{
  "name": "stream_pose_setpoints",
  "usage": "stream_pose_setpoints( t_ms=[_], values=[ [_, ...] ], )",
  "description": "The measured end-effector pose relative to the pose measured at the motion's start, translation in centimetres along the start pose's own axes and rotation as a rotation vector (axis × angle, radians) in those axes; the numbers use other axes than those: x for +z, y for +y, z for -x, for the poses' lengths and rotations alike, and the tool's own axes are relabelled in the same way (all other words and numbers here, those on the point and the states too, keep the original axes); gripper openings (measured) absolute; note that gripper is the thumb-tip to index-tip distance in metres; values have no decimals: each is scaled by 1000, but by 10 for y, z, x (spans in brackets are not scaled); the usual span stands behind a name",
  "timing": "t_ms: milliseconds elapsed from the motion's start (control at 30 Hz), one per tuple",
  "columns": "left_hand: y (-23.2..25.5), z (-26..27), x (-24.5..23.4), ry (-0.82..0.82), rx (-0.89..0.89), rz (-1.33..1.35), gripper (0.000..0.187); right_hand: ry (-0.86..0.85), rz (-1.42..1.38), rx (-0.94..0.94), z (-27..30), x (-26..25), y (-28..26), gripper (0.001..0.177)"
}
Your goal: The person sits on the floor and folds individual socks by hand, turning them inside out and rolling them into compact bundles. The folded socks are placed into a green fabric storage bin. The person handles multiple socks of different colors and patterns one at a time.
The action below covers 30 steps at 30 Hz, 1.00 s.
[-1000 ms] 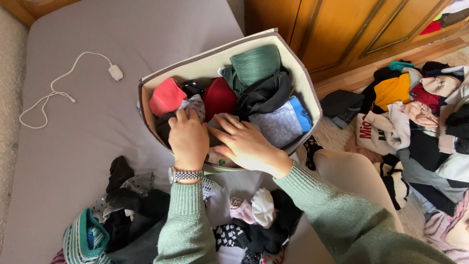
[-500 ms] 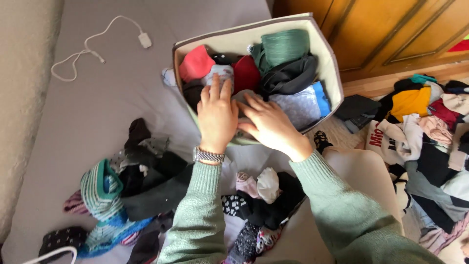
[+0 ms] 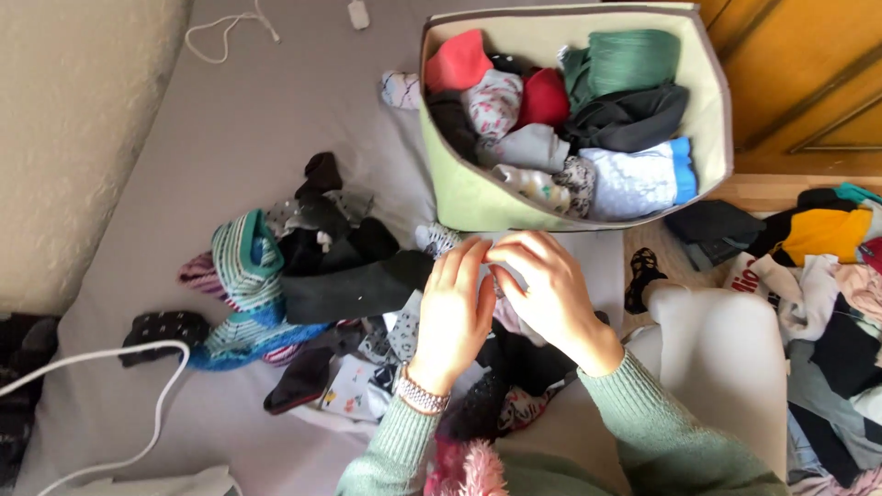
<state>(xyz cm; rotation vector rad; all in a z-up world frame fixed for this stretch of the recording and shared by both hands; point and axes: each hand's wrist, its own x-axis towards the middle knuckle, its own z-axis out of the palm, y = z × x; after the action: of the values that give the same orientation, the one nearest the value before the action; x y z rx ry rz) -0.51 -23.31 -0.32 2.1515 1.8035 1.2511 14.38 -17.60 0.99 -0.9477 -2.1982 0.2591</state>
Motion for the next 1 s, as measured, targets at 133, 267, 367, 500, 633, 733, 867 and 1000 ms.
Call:
stream_pose_setpoints(
  t_ms=[133, 267, 367, 500, 633, 733, 867, 1000],
  values=[
    [-30, 43, -24, -76, -78, -85, 47, -95, 16, 22, 12, 10, -12, 18],
    [-55, 74, -62, -23, -177, -198, 51, -161, -2, 51, 22, 13, -23, 18],
    [-68, 93, -93, 47, -224, -279, 45, -171, -1, 36, 29, 15, -31, 16],
    [-80, 117, -118, 104, -315, -264, 44, -189, -9, 39, 36, 19, -44, 15],
    [-98, 139, -97, 81, -315, -331, 40, -225, -14, 25, 51, 26, -49, 17],
    [-108, 148, -65, -66, -347, -318, 40, -233, -17, 4, 61, 25, -46, 20],
    [-111, 152, -40, -199, -393, -443, 22, -176, 42, 25, 74, 17, -36, 25],
    [-86, 128, -51, -97, -461, -3, 8, -104, -33, 80, 73, 7, -44, 24]
  ],
)
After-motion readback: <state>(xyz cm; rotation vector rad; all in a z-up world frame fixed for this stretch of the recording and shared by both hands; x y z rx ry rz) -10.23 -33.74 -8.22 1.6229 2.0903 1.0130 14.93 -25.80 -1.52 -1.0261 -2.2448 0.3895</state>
